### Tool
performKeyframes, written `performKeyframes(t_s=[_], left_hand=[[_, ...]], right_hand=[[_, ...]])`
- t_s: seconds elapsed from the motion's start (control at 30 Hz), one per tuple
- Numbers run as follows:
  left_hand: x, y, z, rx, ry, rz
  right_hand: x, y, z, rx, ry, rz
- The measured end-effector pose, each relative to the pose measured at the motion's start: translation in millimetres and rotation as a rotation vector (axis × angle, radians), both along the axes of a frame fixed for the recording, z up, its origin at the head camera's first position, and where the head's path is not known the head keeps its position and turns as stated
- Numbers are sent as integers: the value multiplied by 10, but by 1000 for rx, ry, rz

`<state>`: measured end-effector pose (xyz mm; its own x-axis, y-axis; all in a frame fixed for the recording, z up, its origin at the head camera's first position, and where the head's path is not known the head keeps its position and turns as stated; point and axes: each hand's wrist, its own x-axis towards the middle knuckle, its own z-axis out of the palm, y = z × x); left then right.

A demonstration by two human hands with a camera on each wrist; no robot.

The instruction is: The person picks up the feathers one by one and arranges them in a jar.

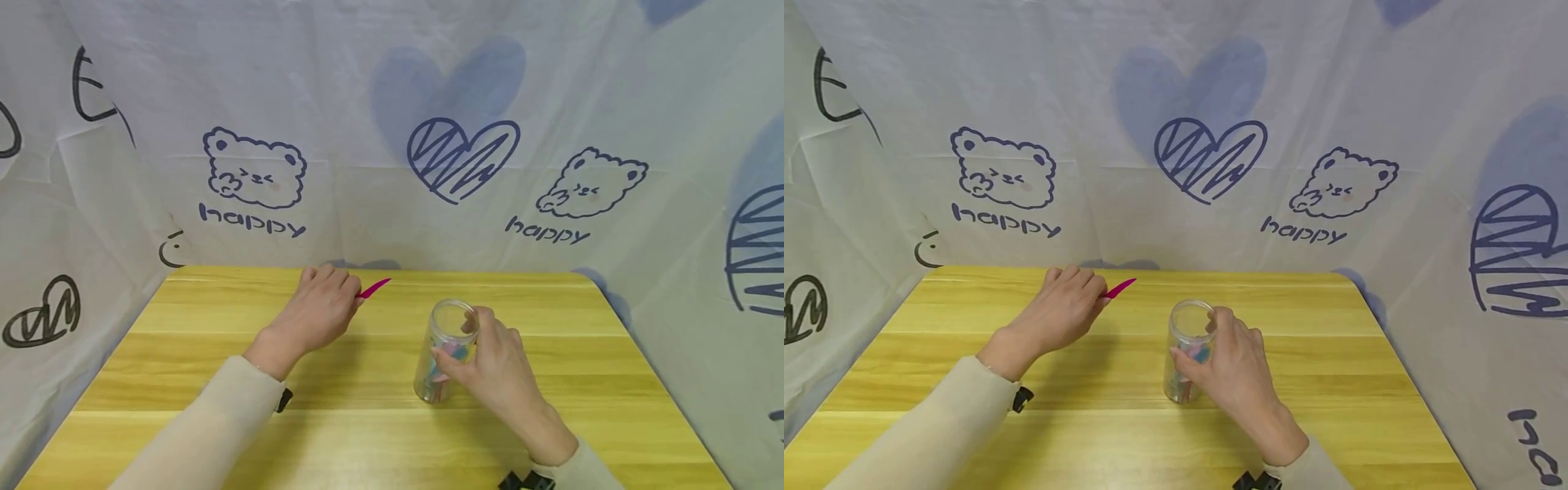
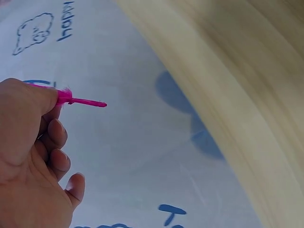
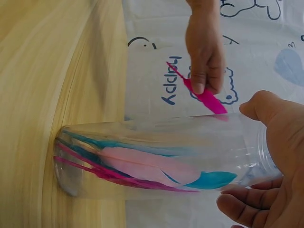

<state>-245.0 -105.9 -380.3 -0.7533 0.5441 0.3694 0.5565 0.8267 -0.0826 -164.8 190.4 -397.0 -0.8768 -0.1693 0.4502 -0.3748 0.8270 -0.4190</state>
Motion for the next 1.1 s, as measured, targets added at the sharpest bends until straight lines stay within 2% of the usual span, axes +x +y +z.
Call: performKeyframes(t_s=[0.27,0.6,0.83,1.1], left_hand=[[89,86,164,56,54,-62],[161,224,367,94,68,-93],[256,344,546,102,104,-137],[283,392,593,106,112,-156]], right_hand=[[-6,-10,29,28,19,-7],[-5,-6,29,43,33,-12],[12,-1,59,106,54,-60],[13,0,68,108,101,-60]])
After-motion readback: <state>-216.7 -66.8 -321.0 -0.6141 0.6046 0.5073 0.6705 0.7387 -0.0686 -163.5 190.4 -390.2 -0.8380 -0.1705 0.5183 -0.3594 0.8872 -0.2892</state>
